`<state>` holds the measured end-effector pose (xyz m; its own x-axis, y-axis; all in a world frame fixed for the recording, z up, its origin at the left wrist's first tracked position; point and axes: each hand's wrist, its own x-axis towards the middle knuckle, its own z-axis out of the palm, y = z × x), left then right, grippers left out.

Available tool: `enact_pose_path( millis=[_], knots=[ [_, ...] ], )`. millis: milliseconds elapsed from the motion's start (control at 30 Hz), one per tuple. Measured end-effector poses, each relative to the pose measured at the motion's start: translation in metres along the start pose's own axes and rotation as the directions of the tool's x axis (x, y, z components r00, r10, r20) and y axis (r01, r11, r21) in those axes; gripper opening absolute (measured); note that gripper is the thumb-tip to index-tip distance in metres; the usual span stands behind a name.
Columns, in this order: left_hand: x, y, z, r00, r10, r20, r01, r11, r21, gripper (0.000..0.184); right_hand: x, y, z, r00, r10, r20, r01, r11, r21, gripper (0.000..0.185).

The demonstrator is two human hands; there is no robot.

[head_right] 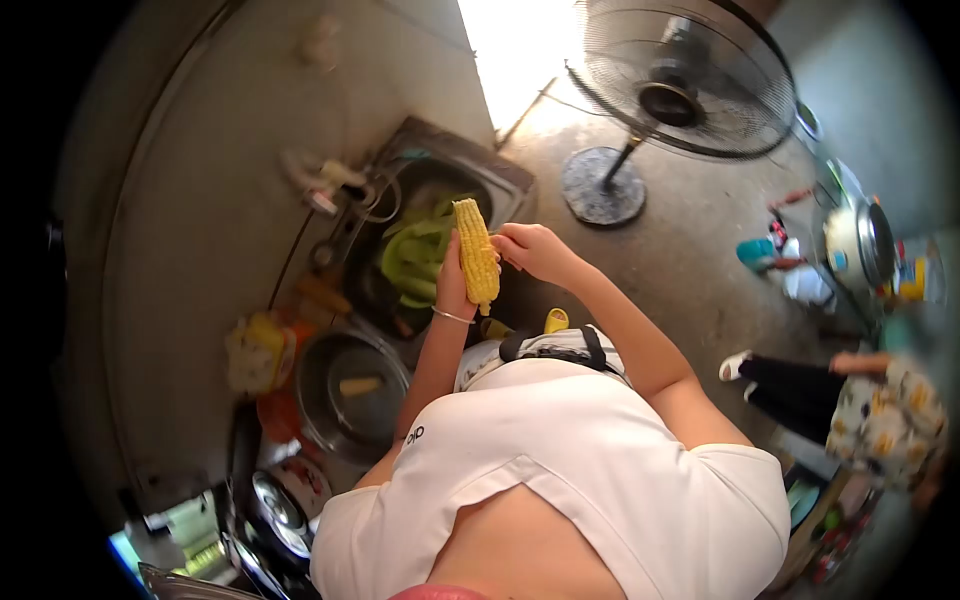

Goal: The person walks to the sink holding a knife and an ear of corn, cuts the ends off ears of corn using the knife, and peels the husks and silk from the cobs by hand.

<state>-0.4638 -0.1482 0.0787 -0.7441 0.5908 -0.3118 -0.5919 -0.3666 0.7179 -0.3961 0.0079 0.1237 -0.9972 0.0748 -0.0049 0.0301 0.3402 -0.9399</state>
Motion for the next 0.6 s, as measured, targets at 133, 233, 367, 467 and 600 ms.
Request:
enact_pose_path(
  millis=[133,233,367,467,600],
  knots=[
    [-0.036,0.066,-0.067,0.937,0.242,-0.252,-0.270,0.959,-0.084,0.043,0.054,-0.005,0.066,0.961,0.019,0.276,-0.020,1.000,0.002,0.031],
    [-0.073,0.090,-0.123,0.887,0.339,-0.312,-0.373,0.927,-0.052,0.044,0.090,0.013,0.107,0.967,-0.012,0.253,0.009,1.000,0.012,0.028],
    [-0.121,0.099,-0.157,0.794,0.462,-0.394,-0.443,0.885,0.144,0.043,0.154,0.046,0.132,0.991,-0.081,0.105,0.084,0.996,-0.023,0.019],
    [-0.144,0.096,-0.180,0.752,0.515,-0.412,-0.414,0.855,0.312,0.050,0.198,0.090,0.151,0.959,-0.281,0.022,0.276,0.918,-0.286,0.019],
    [-0.159,0.097,-0.192,0.642,0.634,-0.430,-0.401,0.756,0.517,0.058,0.188,0.054,0.180,0.821,-0.550,0.153,0.475,0.509,-0.718,0.032]
  ],
)
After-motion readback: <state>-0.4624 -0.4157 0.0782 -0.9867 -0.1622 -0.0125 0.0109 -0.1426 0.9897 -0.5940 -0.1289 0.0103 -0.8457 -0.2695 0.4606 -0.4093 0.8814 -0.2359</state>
